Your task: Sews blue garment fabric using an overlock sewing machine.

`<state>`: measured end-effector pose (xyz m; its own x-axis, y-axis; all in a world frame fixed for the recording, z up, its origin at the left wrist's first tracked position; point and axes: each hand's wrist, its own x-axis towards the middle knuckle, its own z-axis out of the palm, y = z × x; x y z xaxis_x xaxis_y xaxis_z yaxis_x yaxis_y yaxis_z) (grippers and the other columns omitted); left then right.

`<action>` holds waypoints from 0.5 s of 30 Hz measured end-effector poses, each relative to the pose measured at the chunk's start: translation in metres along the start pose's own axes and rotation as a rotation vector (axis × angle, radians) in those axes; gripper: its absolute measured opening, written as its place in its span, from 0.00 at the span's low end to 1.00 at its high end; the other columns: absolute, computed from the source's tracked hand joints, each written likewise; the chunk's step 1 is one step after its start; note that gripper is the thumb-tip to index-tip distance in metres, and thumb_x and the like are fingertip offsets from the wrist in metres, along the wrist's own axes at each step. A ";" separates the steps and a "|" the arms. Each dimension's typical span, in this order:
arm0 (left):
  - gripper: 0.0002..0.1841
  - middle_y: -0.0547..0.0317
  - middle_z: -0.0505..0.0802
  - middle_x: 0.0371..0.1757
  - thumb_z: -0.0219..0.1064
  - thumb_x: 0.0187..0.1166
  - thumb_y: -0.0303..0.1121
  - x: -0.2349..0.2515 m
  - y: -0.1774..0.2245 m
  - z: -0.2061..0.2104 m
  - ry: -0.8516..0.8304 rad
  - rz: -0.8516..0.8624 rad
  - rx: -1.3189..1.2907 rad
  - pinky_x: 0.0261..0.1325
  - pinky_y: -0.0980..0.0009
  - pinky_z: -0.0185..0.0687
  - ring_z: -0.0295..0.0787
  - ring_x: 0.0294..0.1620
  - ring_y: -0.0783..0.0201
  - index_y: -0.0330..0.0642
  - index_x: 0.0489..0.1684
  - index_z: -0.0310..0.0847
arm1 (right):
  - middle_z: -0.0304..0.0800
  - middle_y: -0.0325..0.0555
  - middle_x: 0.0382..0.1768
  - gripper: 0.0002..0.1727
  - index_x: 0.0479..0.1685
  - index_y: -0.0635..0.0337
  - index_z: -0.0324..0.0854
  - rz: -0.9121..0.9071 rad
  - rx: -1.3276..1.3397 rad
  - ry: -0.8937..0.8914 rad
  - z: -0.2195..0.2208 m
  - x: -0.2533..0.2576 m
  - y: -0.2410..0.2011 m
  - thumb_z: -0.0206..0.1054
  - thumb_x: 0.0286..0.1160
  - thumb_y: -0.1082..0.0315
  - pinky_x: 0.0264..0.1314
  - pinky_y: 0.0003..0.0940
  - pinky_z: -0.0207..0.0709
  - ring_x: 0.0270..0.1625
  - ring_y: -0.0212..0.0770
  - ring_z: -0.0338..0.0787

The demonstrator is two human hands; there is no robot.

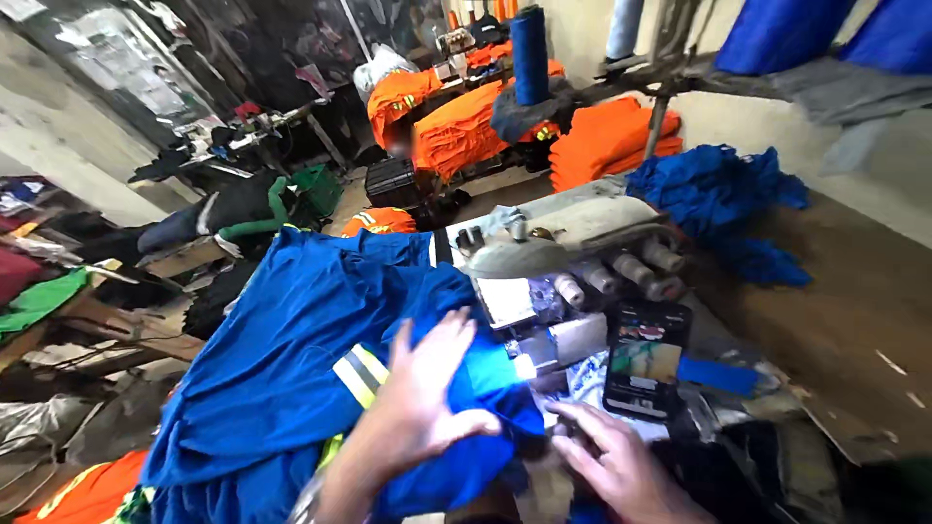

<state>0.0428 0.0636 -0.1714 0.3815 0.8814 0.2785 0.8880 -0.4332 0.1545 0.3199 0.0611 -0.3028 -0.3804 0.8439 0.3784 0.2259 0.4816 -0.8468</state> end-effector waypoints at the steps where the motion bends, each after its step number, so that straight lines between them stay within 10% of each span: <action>1: 0.50 0.58 0.79 0.84 0.55 0.70 0.79 -0.023 0.010 -0.015 0.094 0.001 -0.085 0.87 0.30 0.53 0.71 0.87 0.56 0.49 0.84 0.74 | 0.94 0.45 0.47 0.19 0.61 0.58 0.89 -0.001 -0.030 -0.017 -0.025 -0.015 -0.001 0.64 0.84 0.55 0.45 0.30 0.89 0.41 0.31 0.92; 7: 0.26 0.47 0.95 0.54 0.66 0.84 0.48 -0.148 0.084 0.027 -0.254 -0.221 -0.955 0.63 0.56 0.89 0.93 0.55 0.60 0.33 0.67 0.84 | 0.96 0.43 0.44 0.16 0.46 0.56 0.93 0.433 -0.163 -0.327 -0.136 -0.147 0.010 0.70 0.80 0.53 0.56 0.40 0.88 0.47 0.36 0.94; 12: 0.17 0.51 0.95 0.50 0.66 0.84 0.43 -0.123 0.139 0.166 -0.548 -0.097 -0.794 0.61 0.52 0.88 0.94 0.52 0.57 0.40 0.55 0.90 | 0.89 0.55 0.51 0.19 0.51 0.59 0.90 0.586 -0.243 -0.647 -0.095 -0.154 0.031 0.74 0.76 0.52 0.61 0.56 0.82 0.52 0.53 0.90; 15: 0.16 0.47 0.93 0.53 0.67 0.82 0.43 -0.096 0.157 0.193 -0.711 -0.047 -0.647 0.61 0.43 0.85 0.91 0.56 0.49 0.41 0.53 0.88 | 0.90 0.50 0.49 0.15 0.43 0.55 0.92 0.384 -0.312 -0.657 -0.099 -0.155 0.027 0.71 0.78 0.53 0.62 0.54 0.82 0.57 0.51 0.89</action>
<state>0.1947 -0.0527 -0.3567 0.6045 0.7165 -0.3481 0.6738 -0.2269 0.7032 0.4736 -0.0328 -0.3475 -0.6515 0.6991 -0.2946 0.6492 0.3127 -0.6934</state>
